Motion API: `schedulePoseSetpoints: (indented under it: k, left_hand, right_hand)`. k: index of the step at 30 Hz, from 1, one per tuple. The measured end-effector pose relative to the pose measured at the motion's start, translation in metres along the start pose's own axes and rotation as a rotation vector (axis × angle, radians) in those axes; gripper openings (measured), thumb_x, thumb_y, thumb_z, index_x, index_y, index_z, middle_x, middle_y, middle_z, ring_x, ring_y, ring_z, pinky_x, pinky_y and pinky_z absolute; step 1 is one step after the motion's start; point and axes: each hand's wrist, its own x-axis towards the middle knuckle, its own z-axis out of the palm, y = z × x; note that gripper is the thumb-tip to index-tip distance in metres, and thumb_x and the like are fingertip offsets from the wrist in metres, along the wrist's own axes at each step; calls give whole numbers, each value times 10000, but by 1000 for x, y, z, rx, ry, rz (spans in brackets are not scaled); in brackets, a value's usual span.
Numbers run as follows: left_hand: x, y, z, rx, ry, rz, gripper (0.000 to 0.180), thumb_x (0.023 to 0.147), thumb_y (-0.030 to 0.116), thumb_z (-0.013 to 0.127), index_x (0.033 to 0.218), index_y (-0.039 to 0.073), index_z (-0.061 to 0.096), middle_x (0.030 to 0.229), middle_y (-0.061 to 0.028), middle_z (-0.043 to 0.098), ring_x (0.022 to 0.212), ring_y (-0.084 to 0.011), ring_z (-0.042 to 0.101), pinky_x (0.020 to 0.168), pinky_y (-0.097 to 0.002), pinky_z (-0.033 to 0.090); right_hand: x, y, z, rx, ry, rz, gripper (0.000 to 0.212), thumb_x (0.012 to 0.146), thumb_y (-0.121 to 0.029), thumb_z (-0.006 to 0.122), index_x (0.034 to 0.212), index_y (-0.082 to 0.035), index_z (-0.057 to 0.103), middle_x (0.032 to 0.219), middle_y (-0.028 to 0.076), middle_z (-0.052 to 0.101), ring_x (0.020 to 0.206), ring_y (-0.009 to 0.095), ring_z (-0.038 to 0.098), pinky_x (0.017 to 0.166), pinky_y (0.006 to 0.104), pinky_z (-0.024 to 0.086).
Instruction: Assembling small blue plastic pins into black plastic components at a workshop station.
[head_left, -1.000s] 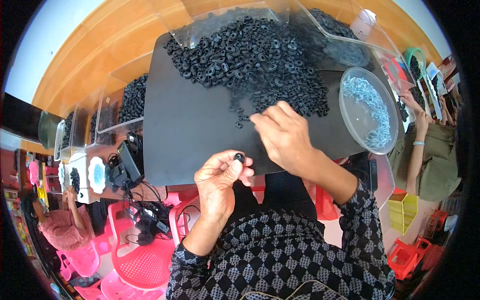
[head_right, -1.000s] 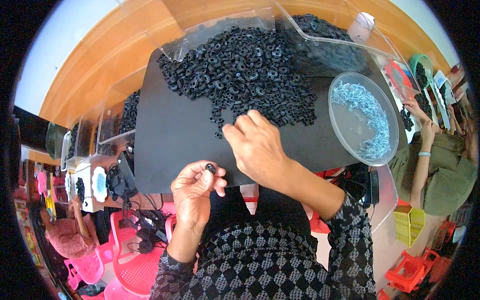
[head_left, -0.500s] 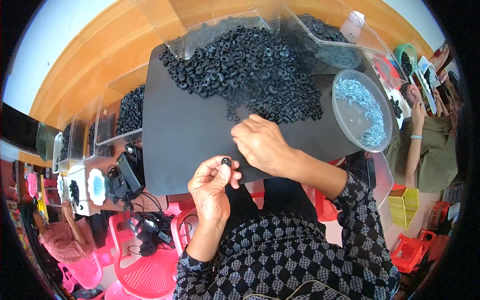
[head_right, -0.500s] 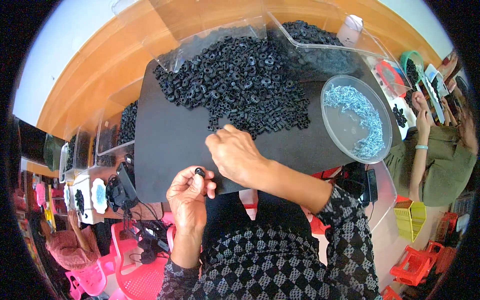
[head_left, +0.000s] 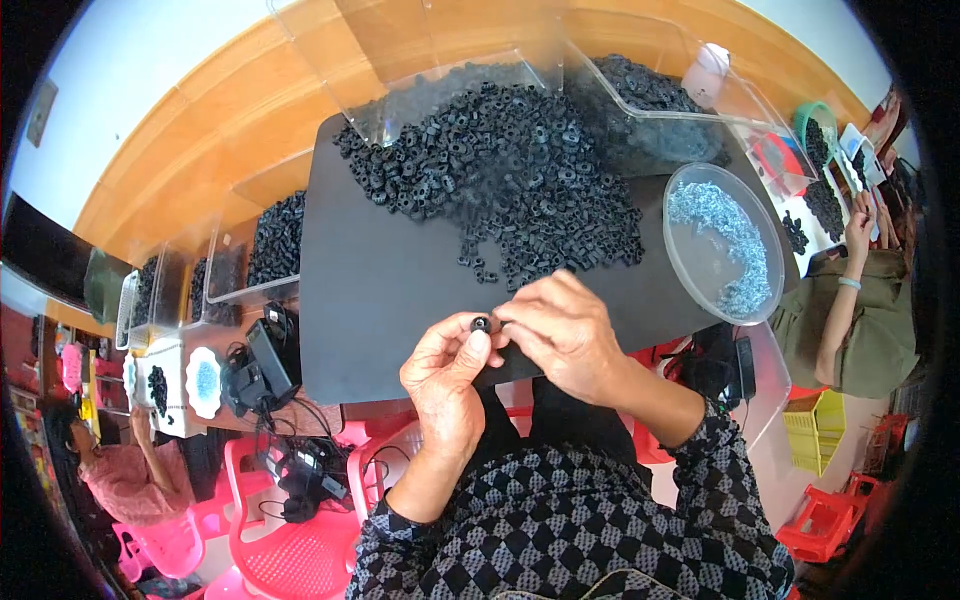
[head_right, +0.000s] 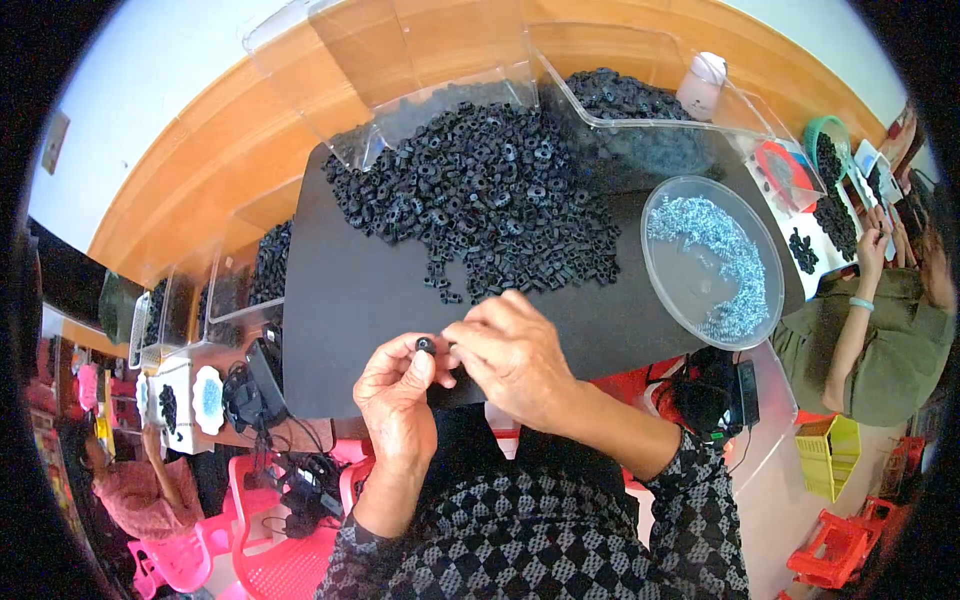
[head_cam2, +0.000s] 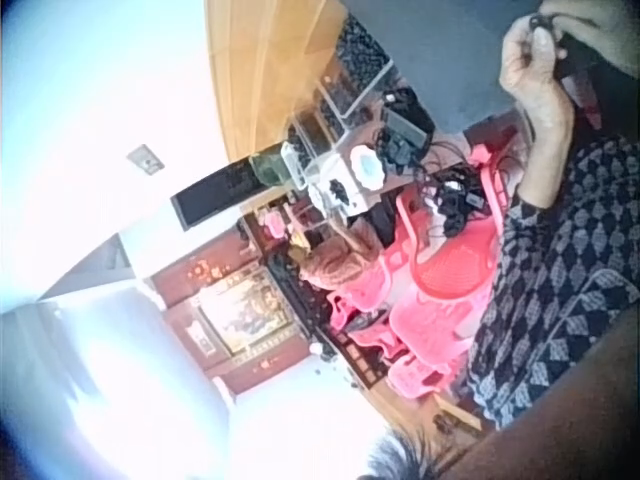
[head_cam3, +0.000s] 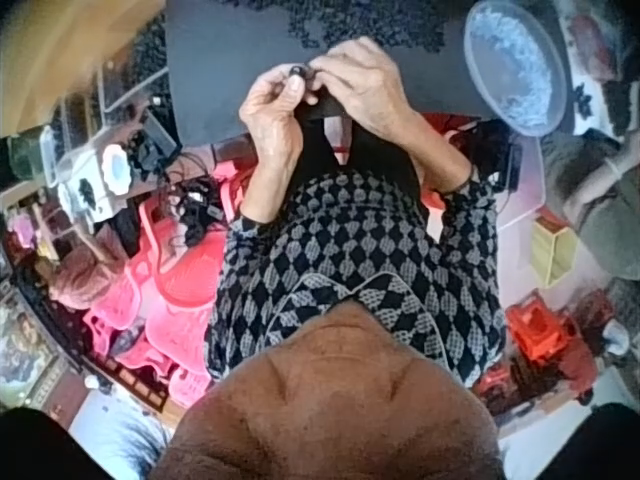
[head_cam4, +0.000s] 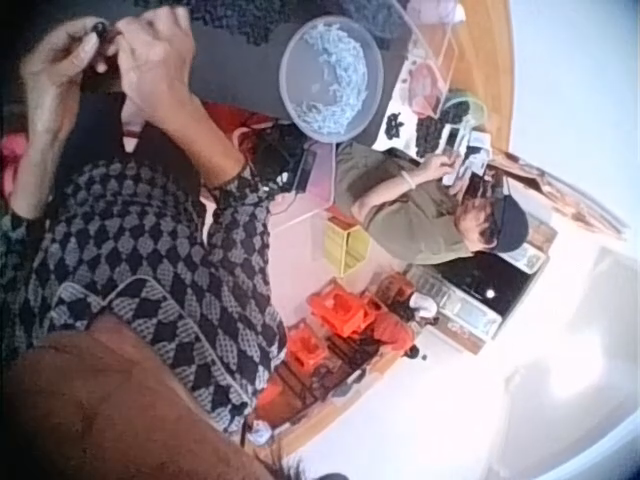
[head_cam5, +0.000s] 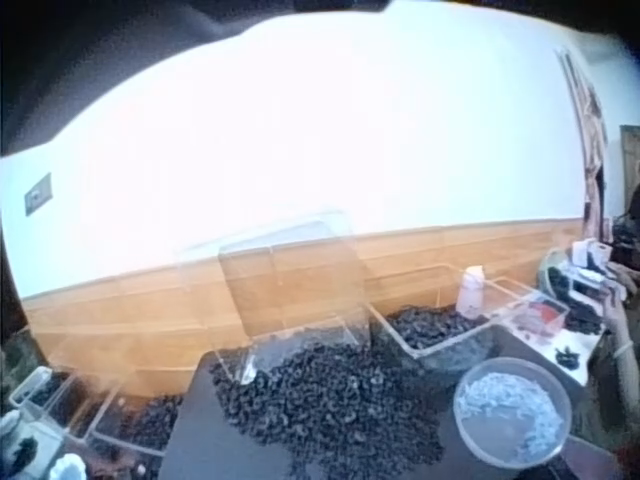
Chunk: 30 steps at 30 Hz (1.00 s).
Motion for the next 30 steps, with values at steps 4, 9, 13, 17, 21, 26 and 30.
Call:
schedulePoseSetpoints:
  k: [4,9,13,17,21,26,30]
  left_hand:
    - [3,-1,2,8,-14,-76,205,834,89,652,995,-29,604,882,-129,654,720,-188,622,613,-276,495]
    - [0,-3,10,-32,-98,-121,213,826,53,656,1018,-31,618,868,-121,658,701,-148,612,610,-240,498]
    - [-4,-7,12,45,-99,-56,209,824,40,658,1019,-33,629,864,-84,636,709,-121,589,631,-234,493]
    - [-7,-11,13,138,-108,14,186,816,35,659,988,-32,632,838,-66,634,706,-131,596,614,-235,491]
    - [-8,-13,12,305,-145,85,163,816,30,659,965,-33,640,844,-46,614,709,-112,577,625,-222,480]
    - [-11,-13,11,365,-169,96,182,816,63,679,978,-14,651,833,-10,564,741,-88,509,678,-214,426]
    - [-12,-10,12,414,-208,123,170,816,63,675,963,-18,648,833,-26,578,735,-98,523,672,-219,432]
  right_hand:
    - [-4,4,-7,319,43,348,142,766,7,648,904,-21,666,805,56,597,677,123,550,613,244,440]
    - [-7,1,-16,705,57,488,120,831,9,614,943,14,657,860,33,614,748,71,582,645,213,477]
    - [-8,-3,-18,850,21,492,109,842,19,597,936,49,645,863,57,614,744,100,616,668,219,504]
    - [-14,-2,-19,796,17,525,151,817,31,629,963,22,666,880,58,624,802,99,584,711,224,473]
    - [-18,-1,-19,603,0,480,140,816,21,635,953,20,662,858,56,619,776,96,572,681,225,462]
    - [-17,-2,-21,261,37,219,109,784,-19,643,888,14,646,751,92,602,675,196,572,601,298,456]
    - [-17,1,-28,187,-28,120,119,778,-22,630,890,21,627,717,117,586,655,270,551,588,353,445]
